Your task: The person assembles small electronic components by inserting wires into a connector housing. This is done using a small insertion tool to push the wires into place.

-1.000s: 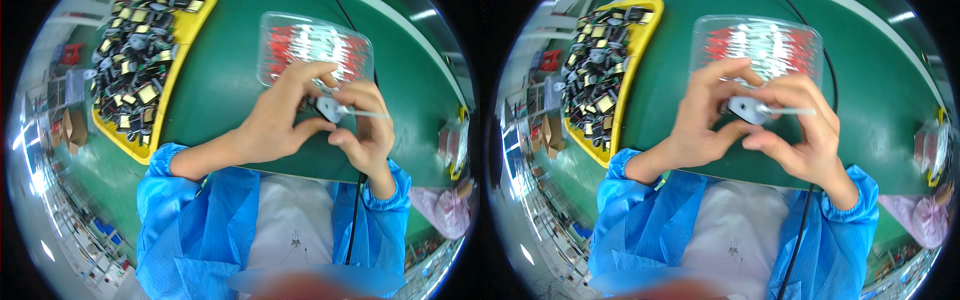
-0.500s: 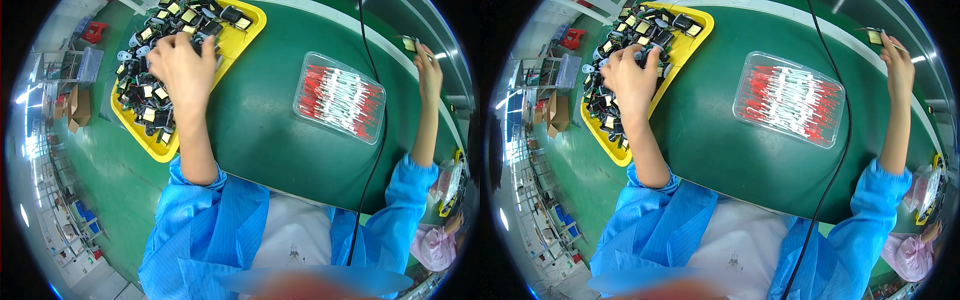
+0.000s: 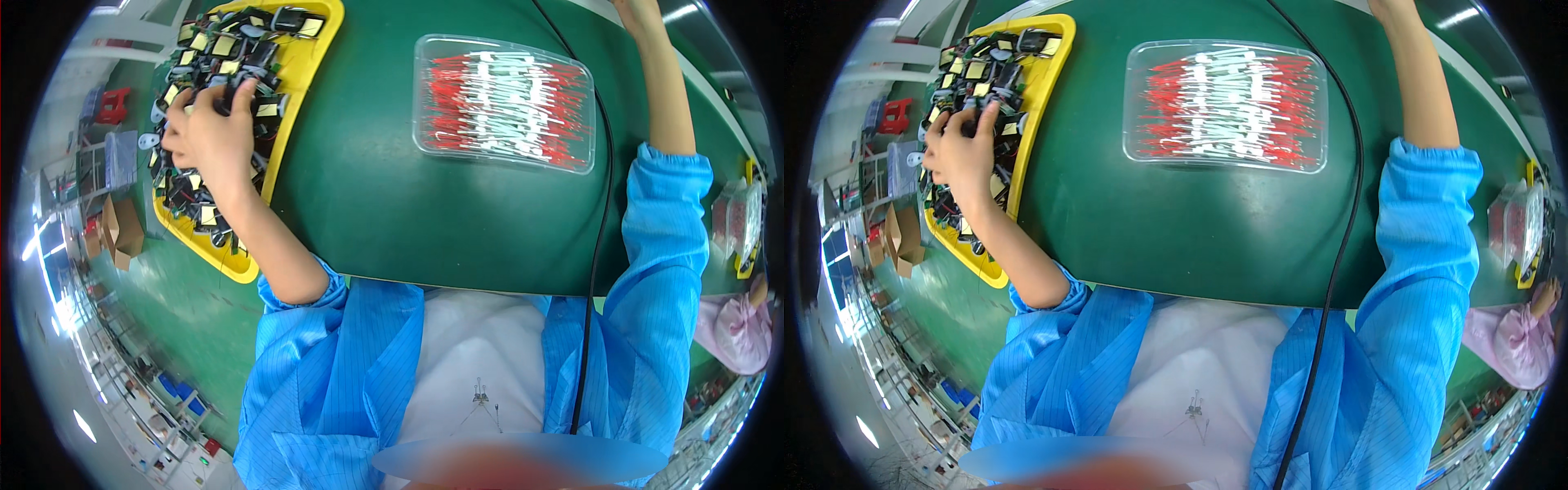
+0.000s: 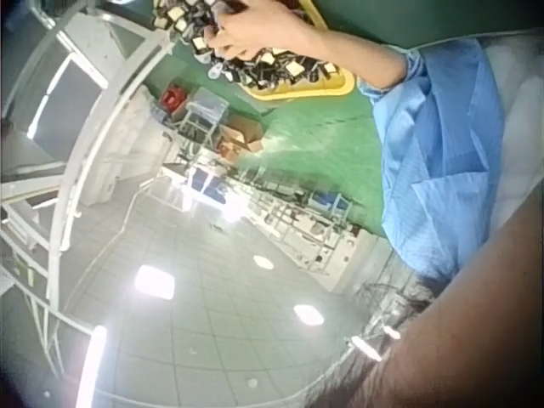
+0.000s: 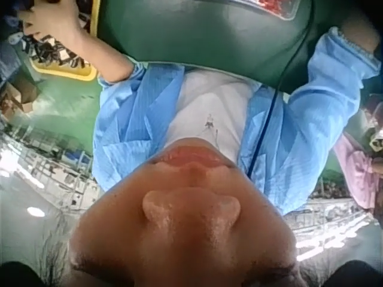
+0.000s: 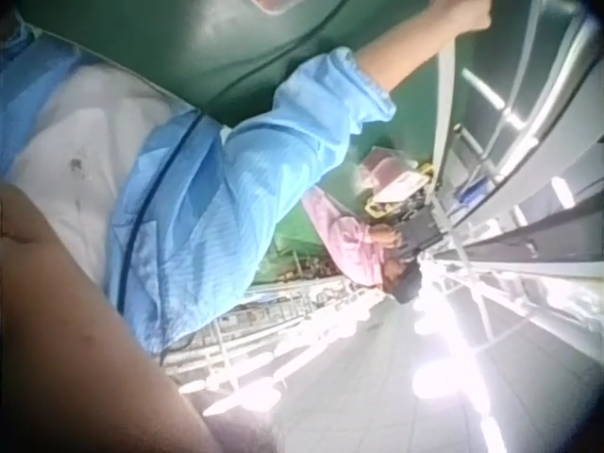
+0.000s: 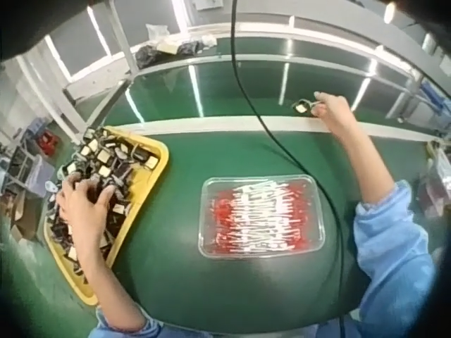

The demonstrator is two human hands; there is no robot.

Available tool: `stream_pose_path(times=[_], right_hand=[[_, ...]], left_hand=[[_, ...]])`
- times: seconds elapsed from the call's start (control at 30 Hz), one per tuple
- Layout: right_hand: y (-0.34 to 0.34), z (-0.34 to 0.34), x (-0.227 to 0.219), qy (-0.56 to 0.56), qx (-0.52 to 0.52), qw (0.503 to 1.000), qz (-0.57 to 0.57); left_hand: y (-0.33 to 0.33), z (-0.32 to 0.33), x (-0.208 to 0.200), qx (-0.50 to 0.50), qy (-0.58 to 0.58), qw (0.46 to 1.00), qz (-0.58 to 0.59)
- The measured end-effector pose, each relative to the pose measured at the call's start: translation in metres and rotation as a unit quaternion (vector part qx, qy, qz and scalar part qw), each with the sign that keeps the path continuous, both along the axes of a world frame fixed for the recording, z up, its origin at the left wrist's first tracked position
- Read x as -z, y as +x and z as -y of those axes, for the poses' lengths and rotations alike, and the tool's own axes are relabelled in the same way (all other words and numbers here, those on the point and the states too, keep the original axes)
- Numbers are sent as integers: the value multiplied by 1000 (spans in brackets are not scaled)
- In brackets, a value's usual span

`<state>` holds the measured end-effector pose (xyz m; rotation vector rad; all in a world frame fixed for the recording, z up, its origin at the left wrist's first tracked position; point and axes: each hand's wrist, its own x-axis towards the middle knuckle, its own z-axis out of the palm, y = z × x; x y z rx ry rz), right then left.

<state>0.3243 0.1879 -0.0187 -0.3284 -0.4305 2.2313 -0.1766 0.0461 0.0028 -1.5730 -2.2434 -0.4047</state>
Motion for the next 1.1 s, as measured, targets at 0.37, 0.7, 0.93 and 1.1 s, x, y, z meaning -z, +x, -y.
stream_pose_path(times=[0.37,0.7,0.93,1.1], right_hand=[[-150,181,-62,560,177,454,670],[-158,181,-30,629,162,390,652],[-146,204,-46,491,193,541,655],[-145,228,-50,319,268,741,527]], left_hand=[[54,6,-18,226,308,850,364],[120,31,-2,511,97,578,629],[109,39,-6,530,11,437,727],[123,47,-3,515,40,491,701]])
